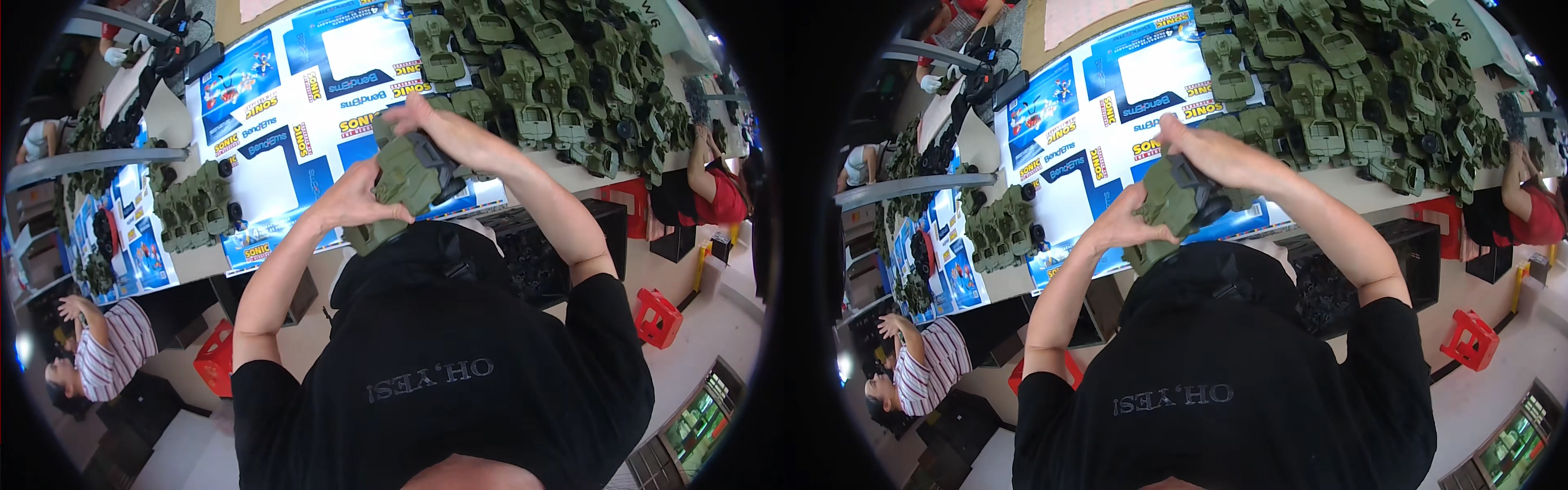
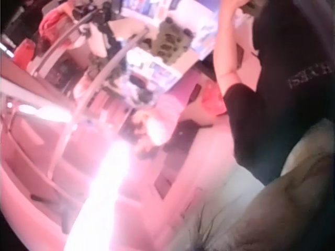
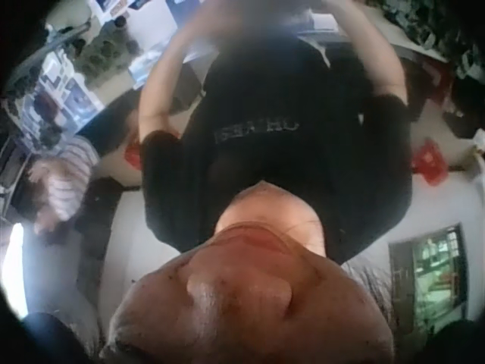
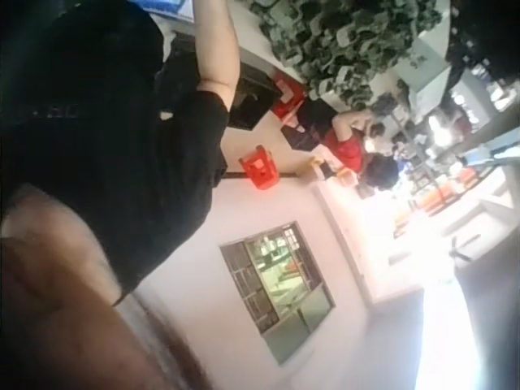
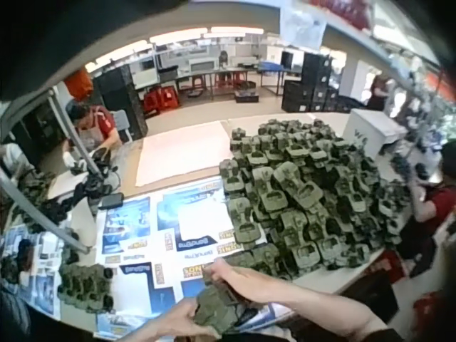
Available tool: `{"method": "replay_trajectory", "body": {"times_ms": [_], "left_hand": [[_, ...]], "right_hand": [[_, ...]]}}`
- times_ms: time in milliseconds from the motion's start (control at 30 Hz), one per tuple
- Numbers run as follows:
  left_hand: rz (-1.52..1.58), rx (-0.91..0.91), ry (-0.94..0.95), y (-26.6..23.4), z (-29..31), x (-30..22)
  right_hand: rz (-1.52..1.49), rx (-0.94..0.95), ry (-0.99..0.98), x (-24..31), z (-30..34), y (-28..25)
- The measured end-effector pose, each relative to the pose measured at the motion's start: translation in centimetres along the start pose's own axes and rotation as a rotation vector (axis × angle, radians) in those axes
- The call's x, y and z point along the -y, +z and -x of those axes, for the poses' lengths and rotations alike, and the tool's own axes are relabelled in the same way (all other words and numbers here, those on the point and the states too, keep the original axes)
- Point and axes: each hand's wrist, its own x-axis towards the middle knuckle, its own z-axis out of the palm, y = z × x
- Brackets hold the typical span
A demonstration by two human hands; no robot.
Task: The person assembles green plastic toy components by hand. They repeatedly pick up a main body piece and a smaller black part, fit them together, and place the assembled unit onto a table. The process is repetitive, involving the same two types of parts throughout the clip.
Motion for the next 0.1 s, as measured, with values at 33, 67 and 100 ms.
{"method": "replay_trajectory", "body": {"times_ms": [33, 67, 100], "left_hand": [[0.027, -0.046, 0.003, -0.2, -0.5, 0.3], [0.074, -0.14, 0.019, -0.4, -0.9, 0.1], [0.123, -0.234, 0.037, -0.3, -1.2, -0.3]], "right_hand": [[0.048, -0.109, -0.077, 0.4, -0.1, -0.4], [0.094, -0.193, -0.141, 0.1, -0.4, -1.5], [0.141, -0.281, -0.199, -0.4, -0.7, -2.4]]}}
